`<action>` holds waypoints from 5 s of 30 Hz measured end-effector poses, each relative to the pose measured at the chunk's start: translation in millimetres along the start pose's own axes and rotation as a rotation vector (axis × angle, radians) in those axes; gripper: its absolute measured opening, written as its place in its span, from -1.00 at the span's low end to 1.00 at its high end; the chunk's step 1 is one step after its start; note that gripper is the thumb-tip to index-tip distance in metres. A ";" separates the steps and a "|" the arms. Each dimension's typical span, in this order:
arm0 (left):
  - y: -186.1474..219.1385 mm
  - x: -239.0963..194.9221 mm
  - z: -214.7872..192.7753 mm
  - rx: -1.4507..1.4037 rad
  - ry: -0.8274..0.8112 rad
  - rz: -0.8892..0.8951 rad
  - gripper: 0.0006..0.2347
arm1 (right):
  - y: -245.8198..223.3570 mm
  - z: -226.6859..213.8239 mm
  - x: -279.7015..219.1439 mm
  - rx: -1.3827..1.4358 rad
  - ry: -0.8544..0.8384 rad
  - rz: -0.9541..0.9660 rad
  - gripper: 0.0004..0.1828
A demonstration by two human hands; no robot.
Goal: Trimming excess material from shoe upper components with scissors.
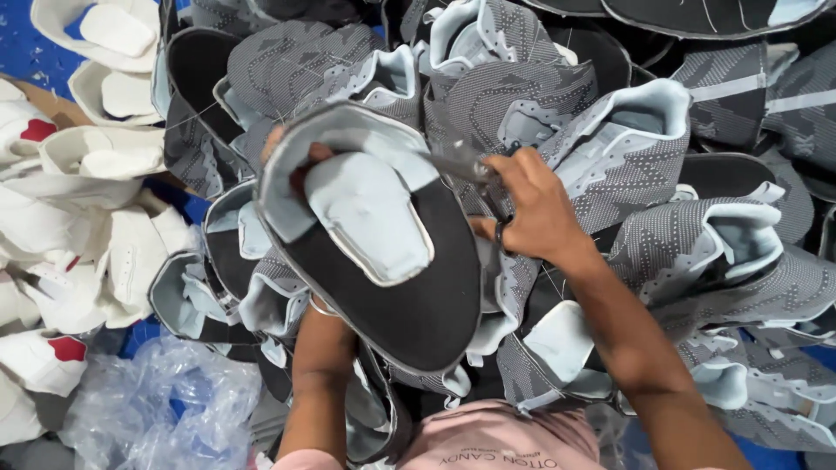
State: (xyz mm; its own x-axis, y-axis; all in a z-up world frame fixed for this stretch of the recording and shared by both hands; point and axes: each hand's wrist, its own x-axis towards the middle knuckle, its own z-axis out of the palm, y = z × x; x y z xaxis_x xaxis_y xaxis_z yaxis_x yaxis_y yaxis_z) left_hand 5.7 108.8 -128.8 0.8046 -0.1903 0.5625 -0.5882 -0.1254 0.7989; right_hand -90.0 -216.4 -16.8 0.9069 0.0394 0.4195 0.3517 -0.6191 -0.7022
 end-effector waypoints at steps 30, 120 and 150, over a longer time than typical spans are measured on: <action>9.3 -24.2 -39.8 0.165 -0.138 -0.151 -0.63 | 10.6 11.6 -4.7 -0.142 0.021 -0.005 -0.59; 58.1 90.4 70.9 -0.211 -0.207 -0.670 -0.47 | 55.4 -5.0 -12.8 1.760 0.301 0.633 -0.23; 83.4 74.9 64.9 -0.662 -0.395 -0.406 -0.75 | 32.9 12.0 -6.9 1.075 0.159 0.623 -0.36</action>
State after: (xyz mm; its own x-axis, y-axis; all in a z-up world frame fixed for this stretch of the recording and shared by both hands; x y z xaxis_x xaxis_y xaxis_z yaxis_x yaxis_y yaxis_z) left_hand 11.6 20.9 -33.9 0.7825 -0.5928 0.1907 0.0048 0.3119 0.9501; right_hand -81.9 -227.6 -49.7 0.9753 -0.1710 -0.1398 -0.0472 0.4570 -0.8882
